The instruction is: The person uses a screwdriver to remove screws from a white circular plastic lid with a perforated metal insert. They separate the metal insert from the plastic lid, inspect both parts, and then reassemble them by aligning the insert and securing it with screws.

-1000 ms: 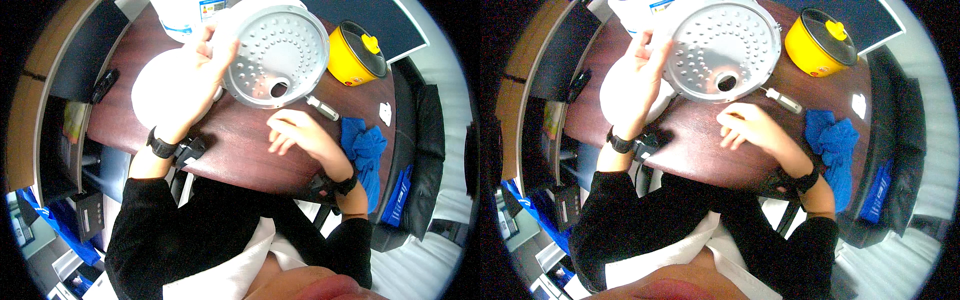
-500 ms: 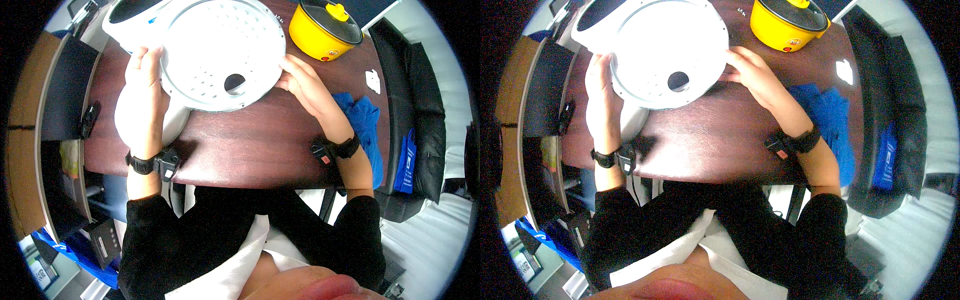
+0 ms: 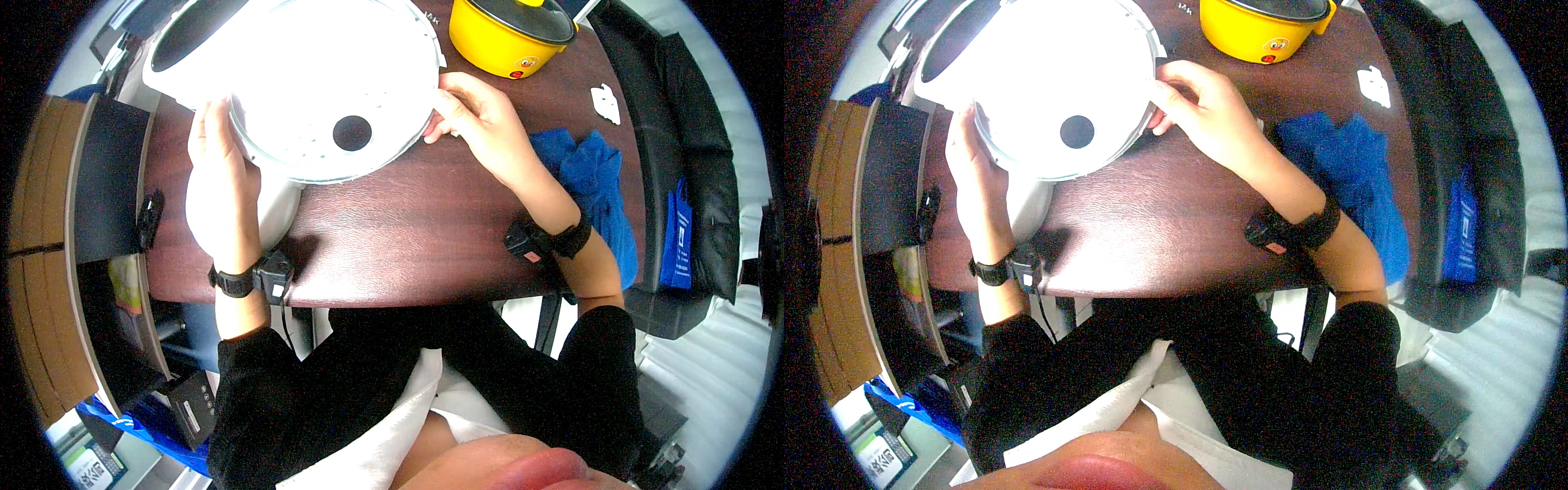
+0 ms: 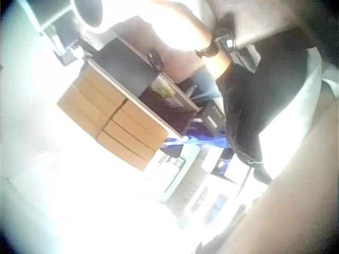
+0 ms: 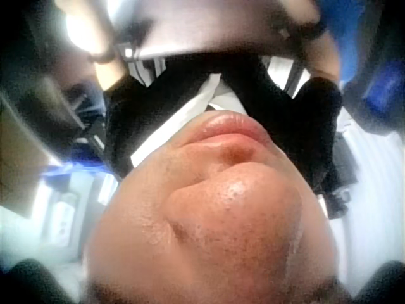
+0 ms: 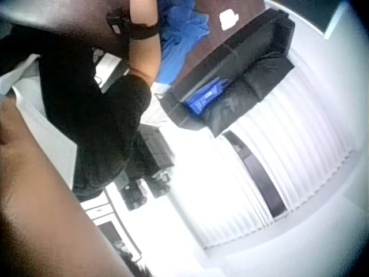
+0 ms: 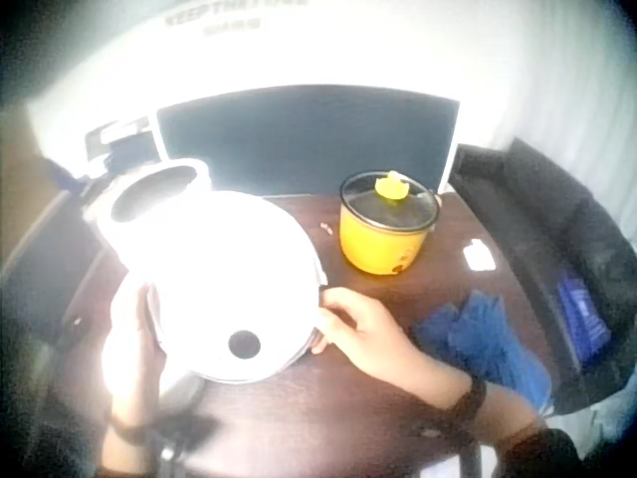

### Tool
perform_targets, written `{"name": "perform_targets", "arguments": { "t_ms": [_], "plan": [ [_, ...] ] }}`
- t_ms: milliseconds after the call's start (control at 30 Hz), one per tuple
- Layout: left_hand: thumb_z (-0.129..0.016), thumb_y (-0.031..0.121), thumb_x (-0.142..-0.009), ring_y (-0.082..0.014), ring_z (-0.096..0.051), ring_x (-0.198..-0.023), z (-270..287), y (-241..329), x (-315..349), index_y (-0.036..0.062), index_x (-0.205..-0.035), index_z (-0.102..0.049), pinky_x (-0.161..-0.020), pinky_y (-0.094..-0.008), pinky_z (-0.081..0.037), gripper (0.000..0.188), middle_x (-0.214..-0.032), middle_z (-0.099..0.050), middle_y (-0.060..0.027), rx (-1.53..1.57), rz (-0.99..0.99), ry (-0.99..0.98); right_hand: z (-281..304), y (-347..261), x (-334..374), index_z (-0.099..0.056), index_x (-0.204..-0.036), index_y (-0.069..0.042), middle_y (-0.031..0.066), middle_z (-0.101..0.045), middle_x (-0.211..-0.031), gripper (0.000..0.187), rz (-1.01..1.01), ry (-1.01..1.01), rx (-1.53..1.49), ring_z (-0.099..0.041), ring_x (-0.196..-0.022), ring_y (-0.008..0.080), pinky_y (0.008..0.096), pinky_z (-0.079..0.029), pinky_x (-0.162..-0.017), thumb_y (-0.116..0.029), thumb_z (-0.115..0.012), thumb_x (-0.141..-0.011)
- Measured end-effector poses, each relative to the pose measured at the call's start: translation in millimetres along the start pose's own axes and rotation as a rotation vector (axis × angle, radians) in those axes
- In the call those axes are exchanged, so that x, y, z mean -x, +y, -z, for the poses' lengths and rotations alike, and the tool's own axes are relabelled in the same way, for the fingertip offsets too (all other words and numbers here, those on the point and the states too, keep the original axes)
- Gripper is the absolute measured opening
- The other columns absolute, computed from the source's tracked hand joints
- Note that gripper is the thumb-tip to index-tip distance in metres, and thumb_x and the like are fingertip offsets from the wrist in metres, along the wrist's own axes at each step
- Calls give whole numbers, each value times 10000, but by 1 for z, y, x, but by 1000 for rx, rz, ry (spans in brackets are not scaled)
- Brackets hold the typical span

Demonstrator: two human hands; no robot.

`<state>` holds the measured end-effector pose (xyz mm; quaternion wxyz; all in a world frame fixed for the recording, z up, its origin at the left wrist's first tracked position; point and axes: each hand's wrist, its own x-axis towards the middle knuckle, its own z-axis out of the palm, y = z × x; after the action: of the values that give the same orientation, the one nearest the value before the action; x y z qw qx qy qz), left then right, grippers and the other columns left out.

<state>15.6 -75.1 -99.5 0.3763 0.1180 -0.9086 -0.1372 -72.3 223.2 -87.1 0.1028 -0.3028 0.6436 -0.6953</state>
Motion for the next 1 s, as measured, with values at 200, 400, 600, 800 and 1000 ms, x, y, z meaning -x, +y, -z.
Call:
{"name": "perform_targets", "arguments": {
  "t_ms": [200, 400, 600, 800, 1000],
  "plan": [
    [-546, 65, -840, -246, -651, -779, 0, 0, 3, 147, -1195, -513, -624, -312, -535, 366, -1185, -571, -119, -13, -6, -16, 1, 4, -2, -548, -1034, 47, 98, -613, -861, 237, -31, -50, -18, -636, -704, 162, 271, -533, -629, -173, -514, -954],
    [-544, 71, -840, -240, -649, -757, -2, 1, 6, 142, -1197, -510, -617, -311, -533, 365, -1171, -574, -116, -18, -16, -25, -3, 5, 2, -474, -1165, 41, 126, -594, -971, 280, -2, -83, -49, -628, -789, 180, 278, -529, -682, -136, -506, -950],
    [-543, 77, -841, -235, -646, -736, 0, -1, 5, 136, -1198, -506, -610, -310, -530, 364, -1158, -578, -113, -13, -6, -31, -9, 6, 3, -398, -1232, 38, 145, -583, -992, 347, -11, -95, -4, -627, -807, 183, 287, -536, -699, -79, -522, -929],
    [-541, 84, -841, -230, -644, -715, 3, -2, 5, 131, -1200, -503, -603, -309, -528, 364, -1144, -582, -110, -41, -21, -31, -11, 7, 4, -394, -1225, 40, 143, -585, -985, 353, -61, -104, 33, -629, -819, 182, 282, -533, -706, -72, -533, -921],
    [-540, 90, -841, -225, -642, -694, 9, 3, -7, 125, -1201, -499, -597, -307, -525, 364, -1131, -586, -107, -192, -166, 6, 11, -10, -2, -488, -1143, 41, 137, -610, -1033, 327, -162, -232, 116, -640, -854, 182, 284, -536, -687, -123, -608, -887]
  ]
}}
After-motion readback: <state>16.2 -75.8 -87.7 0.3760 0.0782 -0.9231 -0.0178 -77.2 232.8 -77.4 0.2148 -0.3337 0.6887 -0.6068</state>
